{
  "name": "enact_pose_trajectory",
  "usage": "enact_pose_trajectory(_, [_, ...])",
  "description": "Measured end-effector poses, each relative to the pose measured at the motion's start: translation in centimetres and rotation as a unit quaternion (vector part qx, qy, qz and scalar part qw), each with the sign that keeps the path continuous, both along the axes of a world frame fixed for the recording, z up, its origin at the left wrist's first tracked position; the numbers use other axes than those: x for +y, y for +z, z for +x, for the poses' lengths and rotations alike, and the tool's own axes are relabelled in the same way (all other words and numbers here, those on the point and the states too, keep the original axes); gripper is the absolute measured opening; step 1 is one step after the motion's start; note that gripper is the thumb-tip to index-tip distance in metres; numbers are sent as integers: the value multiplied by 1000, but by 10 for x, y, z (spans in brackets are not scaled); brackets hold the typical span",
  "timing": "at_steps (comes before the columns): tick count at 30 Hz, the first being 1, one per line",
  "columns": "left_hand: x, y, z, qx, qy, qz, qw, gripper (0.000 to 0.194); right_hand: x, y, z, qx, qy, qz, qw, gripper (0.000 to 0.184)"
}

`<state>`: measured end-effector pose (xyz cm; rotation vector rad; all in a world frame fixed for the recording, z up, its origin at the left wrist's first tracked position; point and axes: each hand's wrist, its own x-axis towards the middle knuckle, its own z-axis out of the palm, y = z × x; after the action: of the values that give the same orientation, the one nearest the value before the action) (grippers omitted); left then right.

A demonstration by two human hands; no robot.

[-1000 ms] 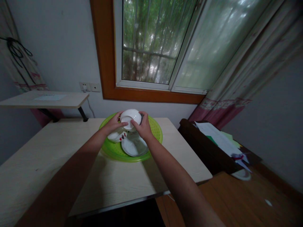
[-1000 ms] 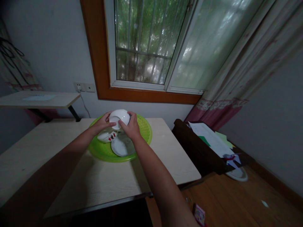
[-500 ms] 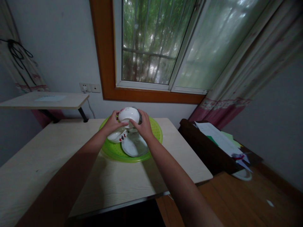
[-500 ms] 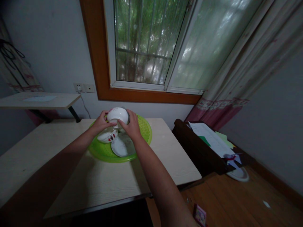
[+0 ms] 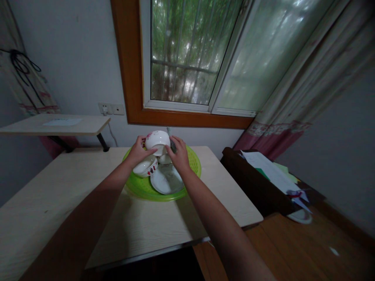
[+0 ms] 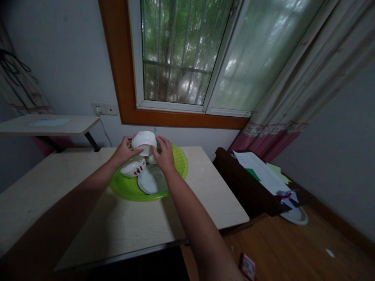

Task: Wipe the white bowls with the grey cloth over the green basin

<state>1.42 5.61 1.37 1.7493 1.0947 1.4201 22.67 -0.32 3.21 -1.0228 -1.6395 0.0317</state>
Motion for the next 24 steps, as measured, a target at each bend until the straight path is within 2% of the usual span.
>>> enact_pose_trajectory(6, [0, 2, -1, 9, 26, 15, 1000, 75, -7, 5, -2, -38, 14, 8, 999, 38])
enact_pose_trajectory(12, [1, 3, -1, -14, 42, 27, 999, 71, -12, 7, -8, -152, 67, 16, 986, 51])
enact_pose_trajectory(17, [-1, 4, 0, 20, 32, 40, 998, 66, -17, 7, -17, -215, 92, 11, 972, 48])
enact_pose_trajectory(20, [-1, 4, 0, 38, 36, 45, 998, 63, -20, 8, -21, -227, 95, -3, 969, 47])
enact_pose_trajectory(24, [0, 4, -1, 25, 43, 46, 998, 64, -20, 10, -19, -192, 68, -4, 979, 50])
